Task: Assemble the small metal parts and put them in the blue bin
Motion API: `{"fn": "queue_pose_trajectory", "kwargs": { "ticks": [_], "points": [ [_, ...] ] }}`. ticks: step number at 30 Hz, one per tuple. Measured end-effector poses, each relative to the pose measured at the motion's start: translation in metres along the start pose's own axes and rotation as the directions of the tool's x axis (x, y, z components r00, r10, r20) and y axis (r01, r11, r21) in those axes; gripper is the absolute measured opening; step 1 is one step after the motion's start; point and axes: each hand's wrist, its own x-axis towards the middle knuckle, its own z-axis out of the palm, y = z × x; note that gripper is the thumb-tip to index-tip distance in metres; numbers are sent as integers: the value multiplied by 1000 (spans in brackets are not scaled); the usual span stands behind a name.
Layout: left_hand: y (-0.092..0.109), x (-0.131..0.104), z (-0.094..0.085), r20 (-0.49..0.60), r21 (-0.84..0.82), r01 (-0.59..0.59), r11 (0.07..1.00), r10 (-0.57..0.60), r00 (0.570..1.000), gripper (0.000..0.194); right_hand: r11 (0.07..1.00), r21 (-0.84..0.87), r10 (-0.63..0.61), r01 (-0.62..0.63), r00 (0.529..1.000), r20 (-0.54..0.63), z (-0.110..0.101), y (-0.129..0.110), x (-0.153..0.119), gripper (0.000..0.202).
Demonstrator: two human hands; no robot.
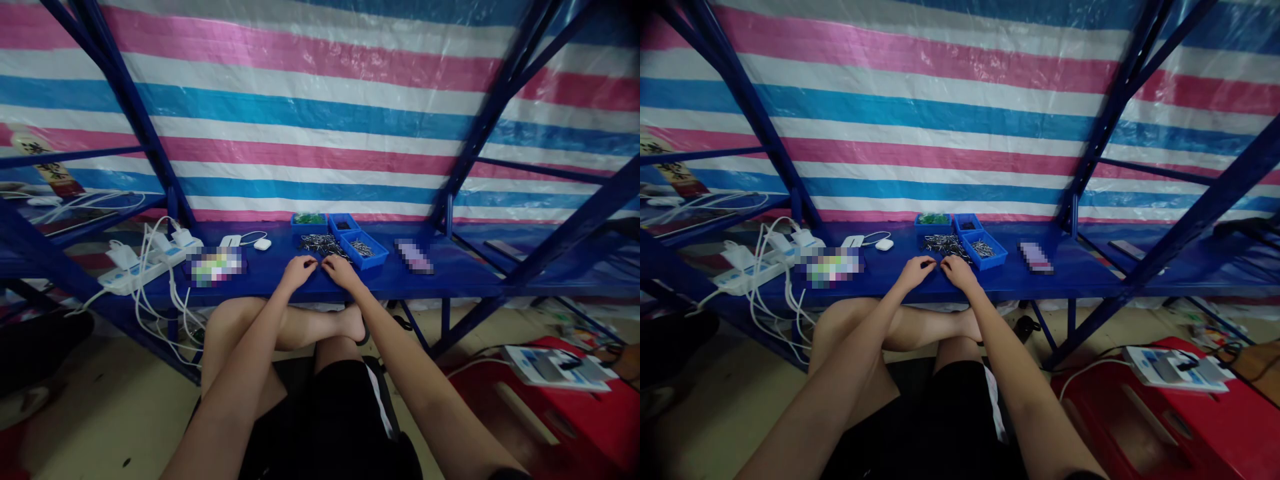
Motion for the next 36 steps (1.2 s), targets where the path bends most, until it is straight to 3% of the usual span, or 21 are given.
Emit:
{"fn": "queue_pose_trajectory", "kwargs": {
  "ticks": [7, 15, 24, 36],
  "points": [
    [2, 0, 0, 9, -52, 7, 999, -7, 1000, 21, 999, 30, 22, -23, 1000, 13, -3, -2, -1, 15],
    [-2, 1, 2, -36, -162, 33, 986, -39, 999, 19, 976, 202, 87, -81, 996, -20, -6, -2, -2, 17],
    [0, -1, 2, -112, -178, 21, 984, -41, 993, 16, 969, 228, 103, -94, 994, -27, -6, -2, -2, 17],
    [-2, 0, 2, 21, -153, 17, 988, -14, 1000, 20, 975, 210, 66, -73, 997, 43, -8, -6, -1, 26]
  ]
}}
